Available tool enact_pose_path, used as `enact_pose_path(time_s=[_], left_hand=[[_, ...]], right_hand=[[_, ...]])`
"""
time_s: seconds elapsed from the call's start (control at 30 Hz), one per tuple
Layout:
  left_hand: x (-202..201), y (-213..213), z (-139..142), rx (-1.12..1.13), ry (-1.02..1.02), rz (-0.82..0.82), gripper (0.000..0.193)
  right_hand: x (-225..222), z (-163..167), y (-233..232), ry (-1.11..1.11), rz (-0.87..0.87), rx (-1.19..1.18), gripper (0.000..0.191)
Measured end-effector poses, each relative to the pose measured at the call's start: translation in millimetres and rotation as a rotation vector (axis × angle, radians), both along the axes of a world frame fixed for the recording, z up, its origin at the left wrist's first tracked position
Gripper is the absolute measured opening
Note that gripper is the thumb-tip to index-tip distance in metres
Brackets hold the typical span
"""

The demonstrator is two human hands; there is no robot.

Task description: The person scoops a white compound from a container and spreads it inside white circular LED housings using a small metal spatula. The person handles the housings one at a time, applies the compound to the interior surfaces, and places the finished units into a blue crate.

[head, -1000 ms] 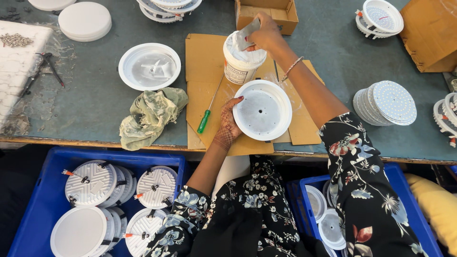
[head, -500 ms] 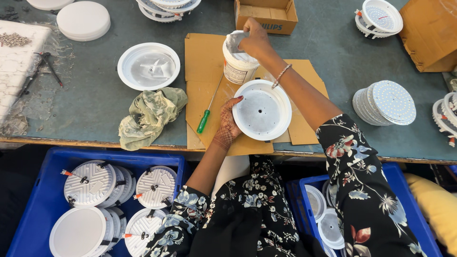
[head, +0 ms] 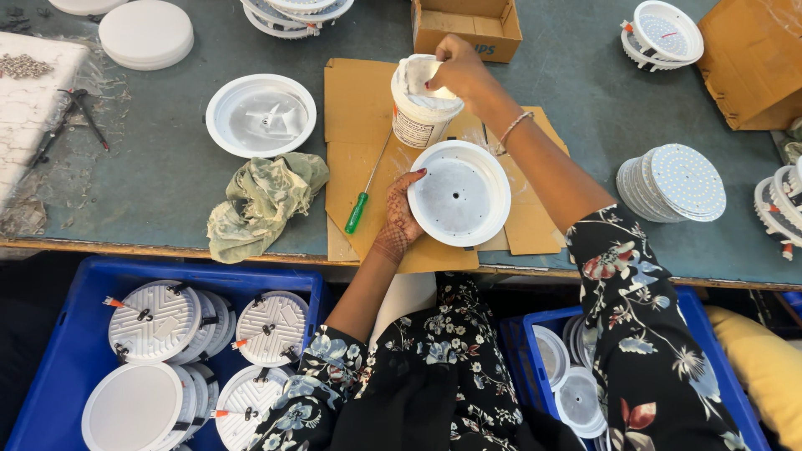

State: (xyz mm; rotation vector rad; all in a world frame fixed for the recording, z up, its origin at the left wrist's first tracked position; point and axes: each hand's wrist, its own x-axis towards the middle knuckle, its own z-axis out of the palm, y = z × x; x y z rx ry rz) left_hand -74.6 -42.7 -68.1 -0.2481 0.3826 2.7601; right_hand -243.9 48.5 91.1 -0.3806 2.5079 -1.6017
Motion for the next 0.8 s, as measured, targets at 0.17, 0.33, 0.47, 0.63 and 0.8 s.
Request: enact_pose_path(time_s=[0.17,0.33,0.47,0.63,0.8], left_hand=[[3.1,0.0,5.1,0.003,-0.009,0.036,0.055],[1.9,0.3,2.5,0.046,0.023,0.069,0.049],[0.5,1.5,-0.9,0.058,0.033,0.081,0.046],[1.6,2.1,-0.7,0.026,0.041,0.107,0.046],[4.7,3.4,-0.1,0.063,0.116,0.112,0.051]], right_hand=[[-5.0,6.0,24.0,0.017,0.066,-0.268,0.038],[-0.2,5.6,50.4,0.035,-0.011,-0.134,0.027],[9.3,3.1,74.1,0.164,0.013,-0.071,0.025],[32.3,-2.5,103.8,0.002,0.029,-0.322,0.028],[90.3,-22.3,123.9,-0.118,-0.018,-0.577,0.03]])
